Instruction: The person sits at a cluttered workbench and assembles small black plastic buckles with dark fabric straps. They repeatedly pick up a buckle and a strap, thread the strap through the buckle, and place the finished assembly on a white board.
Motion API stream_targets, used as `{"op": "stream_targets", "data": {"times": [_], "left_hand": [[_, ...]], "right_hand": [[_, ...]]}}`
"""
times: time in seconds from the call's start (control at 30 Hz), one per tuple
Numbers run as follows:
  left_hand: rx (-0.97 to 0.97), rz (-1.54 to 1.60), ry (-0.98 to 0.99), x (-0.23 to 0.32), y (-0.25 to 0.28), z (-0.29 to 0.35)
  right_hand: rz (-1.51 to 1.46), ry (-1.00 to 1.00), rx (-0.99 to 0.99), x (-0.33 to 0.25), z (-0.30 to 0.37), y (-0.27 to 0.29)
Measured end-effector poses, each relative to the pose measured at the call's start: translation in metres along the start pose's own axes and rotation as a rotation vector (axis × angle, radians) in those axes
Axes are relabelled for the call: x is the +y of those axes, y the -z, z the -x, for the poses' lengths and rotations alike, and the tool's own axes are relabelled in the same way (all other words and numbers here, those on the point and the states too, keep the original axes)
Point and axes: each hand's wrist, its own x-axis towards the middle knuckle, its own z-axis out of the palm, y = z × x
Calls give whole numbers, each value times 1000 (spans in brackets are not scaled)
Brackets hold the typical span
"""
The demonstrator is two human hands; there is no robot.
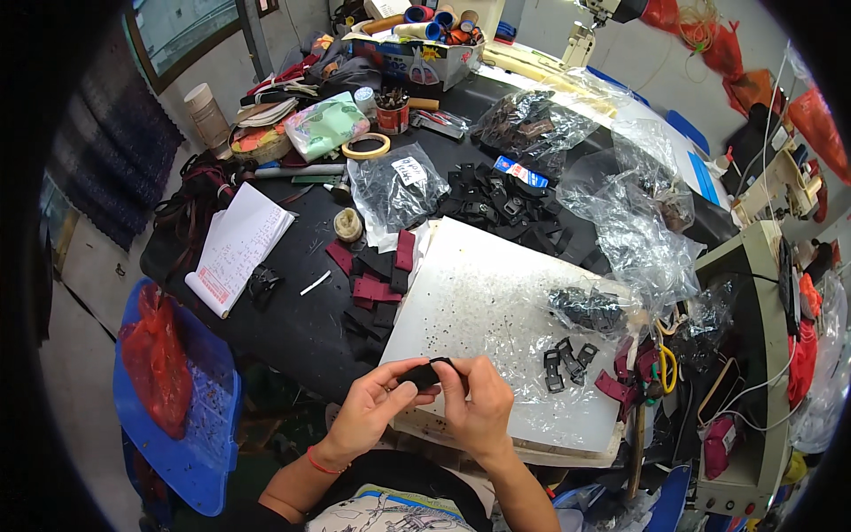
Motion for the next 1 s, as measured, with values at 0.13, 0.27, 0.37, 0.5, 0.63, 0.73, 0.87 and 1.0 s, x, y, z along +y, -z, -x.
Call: {"op": "stream_targets", "data": {"times": [0.13, 0.27, 0.37, 0.5, 0.63, 0.73, 0.87, 1.0], "left_hand": [[7, -65, -49, -4, 2, 0], [49, -103, -75, -8, 8, 1], [-50, -32, -20, -1, 5, 3], [-86, 93, -24, -2, 8, -2], [47, -242, -96, -12, 7, -2], [-72, 104, 69, -11, 15, -11], [-232, 505, 343, -3, 31, -13], [-282, 348, 198, -1, 28, -16]], "right_hand": [[-41, -38, -10, 1, 0, -2], [6, -35, 1, -8, 0, -10], [5, -130, 29, -2, 5, -5], [-13, -157, 0, 9, 8, -4], [61, -161, -25, 0, 3, -6], [-182, -369, 23, 17, 7, -6], [-320, -265, -143, 5, 5, 7], [-607, -454, -185, 4, 5, 15]]}}
